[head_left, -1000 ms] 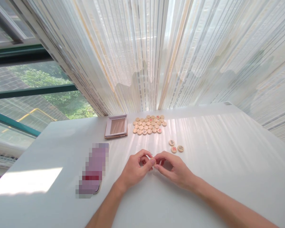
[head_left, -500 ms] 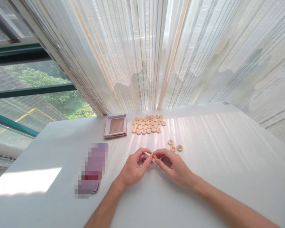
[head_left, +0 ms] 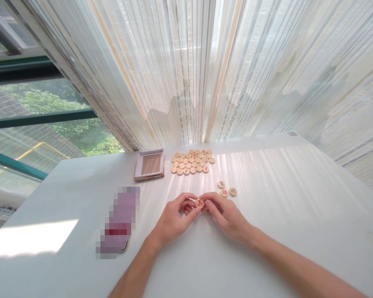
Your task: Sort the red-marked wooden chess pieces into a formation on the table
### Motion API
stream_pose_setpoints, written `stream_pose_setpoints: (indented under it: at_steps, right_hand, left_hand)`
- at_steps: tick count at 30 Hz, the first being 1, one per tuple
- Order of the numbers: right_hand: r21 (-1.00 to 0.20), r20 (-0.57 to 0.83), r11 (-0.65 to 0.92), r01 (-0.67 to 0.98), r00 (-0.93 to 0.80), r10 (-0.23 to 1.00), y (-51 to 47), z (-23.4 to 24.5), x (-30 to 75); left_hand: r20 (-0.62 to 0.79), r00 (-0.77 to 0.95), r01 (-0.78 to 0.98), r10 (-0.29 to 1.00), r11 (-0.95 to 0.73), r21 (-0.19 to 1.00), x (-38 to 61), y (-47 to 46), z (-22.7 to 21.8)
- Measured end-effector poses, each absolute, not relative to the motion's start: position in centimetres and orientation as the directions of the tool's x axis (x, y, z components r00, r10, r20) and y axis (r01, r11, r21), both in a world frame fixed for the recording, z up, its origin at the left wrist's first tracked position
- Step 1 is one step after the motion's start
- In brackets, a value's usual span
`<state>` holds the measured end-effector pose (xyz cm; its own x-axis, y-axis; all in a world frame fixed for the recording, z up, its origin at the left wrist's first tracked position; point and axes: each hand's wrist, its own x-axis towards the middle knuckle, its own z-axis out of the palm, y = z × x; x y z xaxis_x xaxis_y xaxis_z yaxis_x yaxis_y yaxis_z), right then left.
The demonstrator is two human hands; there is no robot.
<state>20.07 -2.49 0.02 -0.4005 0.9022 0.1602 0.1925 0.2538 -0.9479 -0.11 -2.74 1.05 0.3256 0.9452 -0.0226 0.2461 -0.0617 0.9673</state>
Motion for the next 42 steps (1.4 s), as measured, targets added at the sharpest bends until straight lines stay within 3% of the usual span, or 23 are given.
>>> stream_pose_setpoints:
  at_steps: [12, 25, 36, 42]
  right_hand:
    - [-0.96, 0.15, 0.228, 0.161, -0.393, 0.907, -2.58, 0.48, 19.79]
    - [-0.977, 0.043, 0.111, 0.18, -0.346, 0.937, -2.48, 0.16, 19.86]
    - [-0.958, 0.203, 0.266, 0.107, -0.402, 0.893, -2.59, 0.42, 19.81]
    - [-0.927, 0.219, 0.323, 0.191, -0.422, 0.88, -2.7, 0.15, 19.73]
  left_hand:
    - [0.014, 0.354, 0.265, 0.935, -0.115, 0.958, -0.07, -2.74, 0.92]
    - [0.007, 0.362, 0.338, 0.932, -0.138, 0.931, -0.01, -2.88, 1.09]
    - [0.039, 0.354, 0.286, 0.934, -0.148, 0.947, -0.19, -2.7, 1.01]
    - [0.031, 0.328, 0.269, 0.944, -0.124, 0.955, -0.15, -2.61, 0.95]
